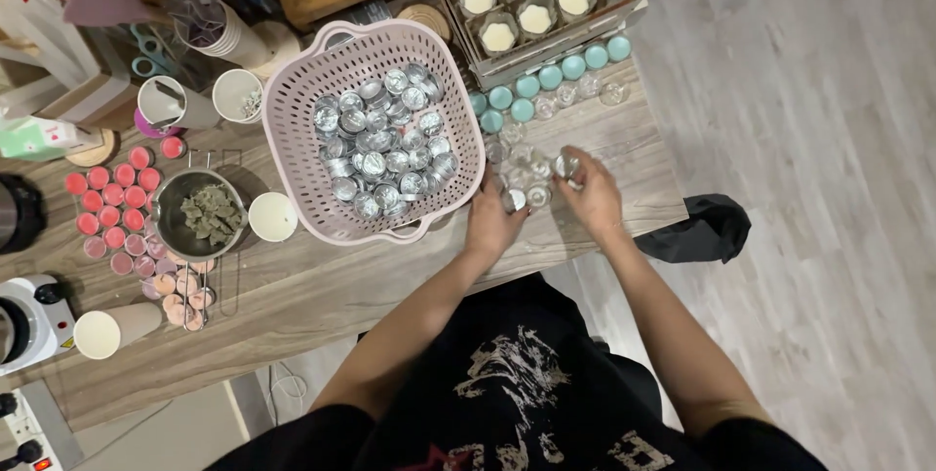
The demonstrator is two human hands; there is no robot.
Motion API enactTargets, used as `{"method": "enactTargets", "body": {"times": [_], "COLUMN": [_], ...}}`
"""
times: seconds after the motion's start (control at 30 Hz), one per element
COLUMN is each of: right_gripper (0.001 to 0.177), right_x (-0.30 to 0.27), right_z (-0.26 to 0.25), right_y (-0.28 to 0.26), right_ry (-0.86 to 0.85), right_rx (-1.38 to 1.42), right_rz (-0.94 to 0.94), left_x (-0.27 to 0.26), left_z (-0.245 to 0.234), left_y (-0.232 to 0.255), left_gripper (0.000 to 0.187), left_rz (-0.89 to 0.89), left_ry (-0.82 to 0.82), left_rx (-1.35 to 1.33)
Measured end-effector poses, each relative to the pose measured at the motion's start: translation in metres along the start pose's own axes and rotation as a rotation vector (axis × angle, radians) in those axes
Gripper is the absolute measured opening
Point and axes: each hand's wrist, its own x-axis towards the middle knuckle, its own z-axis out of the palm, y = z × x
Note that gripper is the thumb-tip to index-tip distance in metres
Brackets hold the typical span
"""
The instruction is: Preparing containers with wicks and pouring melted wax into them to create candles.
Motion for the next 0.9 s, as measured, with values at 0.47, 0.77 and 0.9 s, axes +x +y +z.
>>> {"method": "enactTargets", "body": {"times": [0.47, 0.77, 0.9], "right_gripper": [0.053, 0.034, 0.027], "right_x": [-0.009, -0.029, -0.004], "right_z": [-0.021, 0.025, 0.03], "right_y": [-0.007, 0.012, 0.019], "right_ry": [0.182, 0.254, 0.322], "right_rx": [0.196, 0.343, 0.536], "right_rz": [0.023, 0.322, 0.347], "left_x": [-0.037, -0.14, -0.128], "left_z": [-0.026, -0.067, -0.046], "left_y": [0.003, -0.056, -0.078], "left_gripper": [0.089, 0.099, 0.072], "left_rz": [-0.048, -0.088, -0.101], "left_ry": [0.003, -0.15, -0.082], "left_rx": [-0.297, 0.439, 0.187]}}
